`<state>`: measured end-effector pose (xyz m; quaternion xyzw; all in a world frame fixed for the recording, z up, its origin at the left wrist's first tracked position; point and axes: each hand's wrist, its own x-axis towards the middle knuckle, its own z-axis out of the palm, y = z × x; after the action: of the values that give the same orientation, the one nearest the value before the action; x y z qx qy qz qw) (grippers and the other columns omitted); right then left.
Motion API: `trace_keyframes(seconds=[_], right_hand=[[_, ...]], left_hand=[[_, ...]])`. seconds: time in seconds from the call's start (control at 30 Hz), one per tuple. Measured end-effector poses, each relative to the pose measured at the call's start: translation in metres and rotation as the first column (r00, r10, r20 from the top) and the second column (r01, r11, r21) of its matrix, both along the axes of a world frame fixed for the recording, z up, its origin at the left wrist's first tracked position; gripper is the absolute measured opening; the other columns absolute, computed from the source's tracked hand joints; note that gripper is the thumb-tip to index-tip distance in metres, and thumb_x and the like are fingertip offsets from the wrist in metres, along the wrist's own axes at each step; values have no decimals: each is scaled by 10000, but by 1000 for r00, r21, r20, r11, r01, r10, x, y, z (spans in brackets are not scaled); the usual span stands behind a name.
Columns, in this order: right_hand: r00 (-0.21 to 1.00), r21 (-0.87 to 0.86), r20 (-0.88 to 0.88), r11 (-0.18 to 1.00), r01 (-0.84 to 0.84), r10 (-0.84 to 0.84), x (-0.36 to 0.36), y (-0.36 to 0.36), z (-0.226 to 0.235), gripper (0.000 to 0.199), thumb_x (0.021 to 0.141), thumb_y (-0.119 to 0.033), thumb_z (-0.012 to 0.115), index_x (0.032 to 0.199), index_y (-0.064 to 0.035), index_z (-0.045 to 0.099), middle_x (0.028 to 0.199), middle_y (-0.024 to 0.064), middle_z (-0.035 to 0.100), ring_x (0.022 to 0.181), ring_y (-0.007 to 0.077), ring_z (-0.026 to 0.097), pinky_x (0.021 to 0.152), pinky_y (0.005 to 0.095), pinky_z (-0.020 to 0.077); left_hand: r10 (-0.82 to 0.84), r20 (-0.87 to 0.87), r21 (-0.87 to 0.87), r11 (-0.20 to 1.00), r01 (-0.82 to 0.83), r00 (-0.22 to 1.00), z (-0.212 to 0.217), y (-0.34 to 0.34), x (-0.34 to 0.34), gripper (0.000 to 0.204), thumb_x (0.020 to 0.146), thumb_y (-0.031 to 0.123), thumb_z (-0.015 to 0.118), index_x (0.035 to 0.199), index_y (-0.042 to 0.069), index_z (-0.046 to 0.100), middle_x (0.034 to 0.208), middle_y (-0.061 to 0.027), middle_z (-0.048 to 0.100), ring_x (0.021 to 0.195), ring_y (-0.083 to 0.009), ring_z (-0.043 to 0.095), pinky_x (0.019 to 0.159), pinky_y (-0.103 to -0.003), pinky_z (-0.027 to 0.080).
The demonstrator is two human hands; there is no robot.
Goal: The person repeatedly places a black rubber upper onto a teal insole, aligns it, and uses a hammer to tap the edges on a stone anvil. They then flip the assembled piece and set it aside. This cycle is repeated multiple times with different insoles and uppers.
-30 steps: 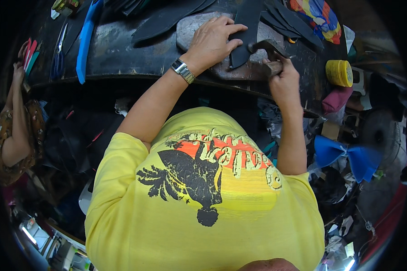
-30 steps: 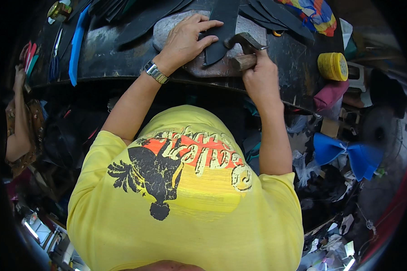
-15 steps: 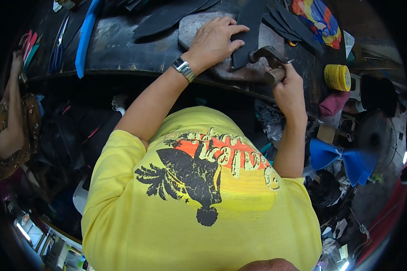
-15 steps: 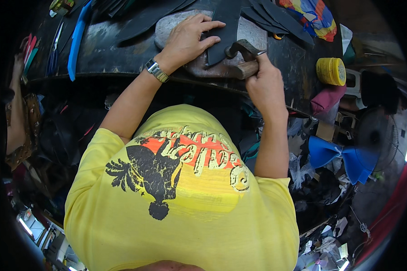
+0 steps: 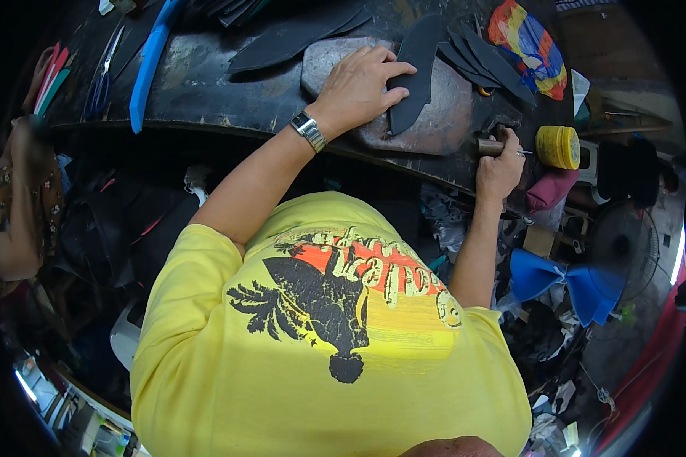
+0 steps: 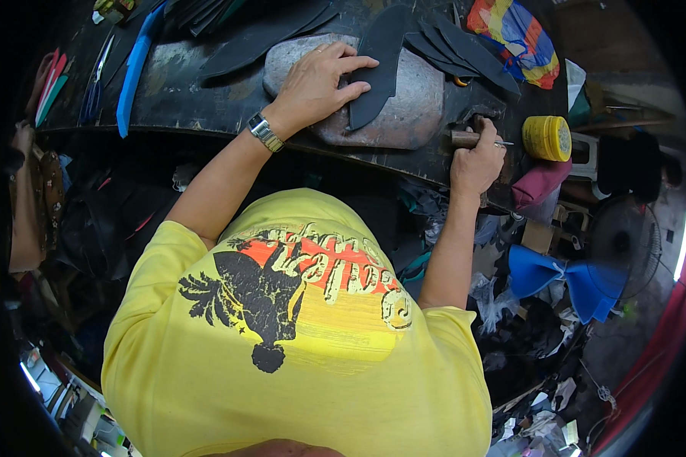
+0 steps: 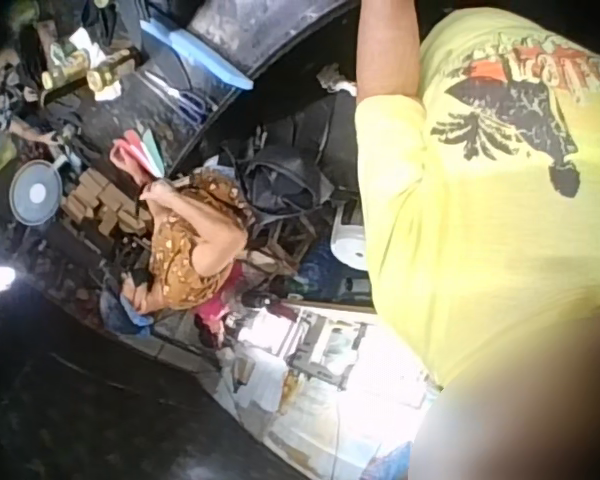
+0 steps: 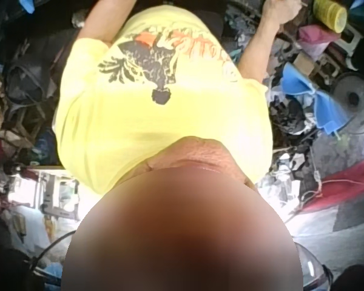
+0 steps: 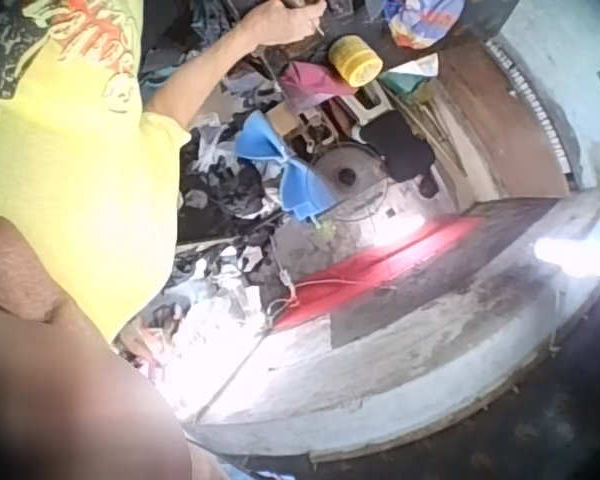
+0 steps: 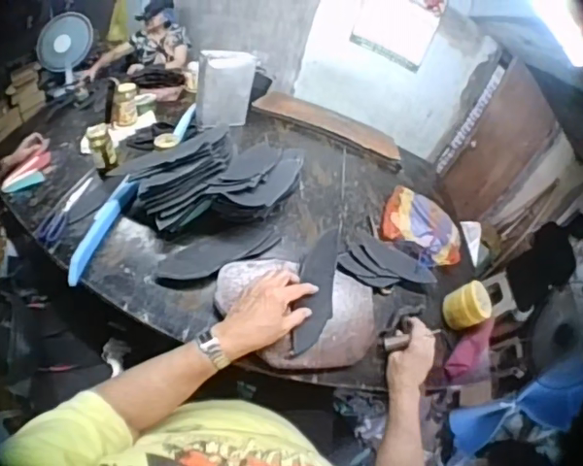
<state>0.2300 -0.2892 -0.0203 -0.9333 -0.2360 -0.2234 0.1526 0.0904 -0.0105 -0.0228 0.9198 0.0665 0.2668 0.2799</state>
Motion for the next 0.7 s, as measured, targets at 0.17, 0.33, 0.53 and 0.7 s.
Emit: trace_keyframes(seconds=[0.17, 0.33, 0.53, 0.7], right_hand=[[998, 5, 31, 999, -53, 52, 3, 3, -5, 397, 832, -43, 650, 1215, -144, 616, 1064, 162, 682, 998, 414, 597, 858, 487, 464], [1000, -6, 0, 1000, -10, 10, 1, 4, -2, 475, 778, -24, 635, 1237, -149, 627, 1087, 153, 684, 1023, 405, 600, 873, 481, 470], [1000, 8, 16, 1000, -3, 3, -1, 5, 0, 328, 911, -144, 671, 1230, -85, 625, 1063, 170, 672, 994, 402, 604, 842, 478, 470], [999, 22, 10, 999, -36, 36, -2, 3, 1, 330, 915, -140, 669, 1236, -84, 616, 1040, 173, 664, 968, 404, 598, 828, 485, 471]], left_hand=[[-22, 48, -37, 999, 24, 999, -3, -1, 1, 338, 856, 292, 747, 1174, 175, 736, 1117, -87, 650, 1061, -290, 606, 946, -410, 494], [-66, 53, -19, 998, 67, 996, 0, 1, -1, 339, 856, 272, 742, 1175, 159, 727, 1102, -106, 650, 1042, -299, 620, 924, -397, 497], [-145, 77, -275, 948, 160, 987, 32, -4, -11, 303, 841, 107, 743, 1144, 98, 740, 1061, -85, 670, 901, -234, 660, 799, -340, 526], [-161, 206, -447, 862, 239, 965, 70, 31, -16, 290, 869, 33, 717, 1149, 98, 757, 1085, -45, 667, 839, -101, 634, 759, -236, 525]])
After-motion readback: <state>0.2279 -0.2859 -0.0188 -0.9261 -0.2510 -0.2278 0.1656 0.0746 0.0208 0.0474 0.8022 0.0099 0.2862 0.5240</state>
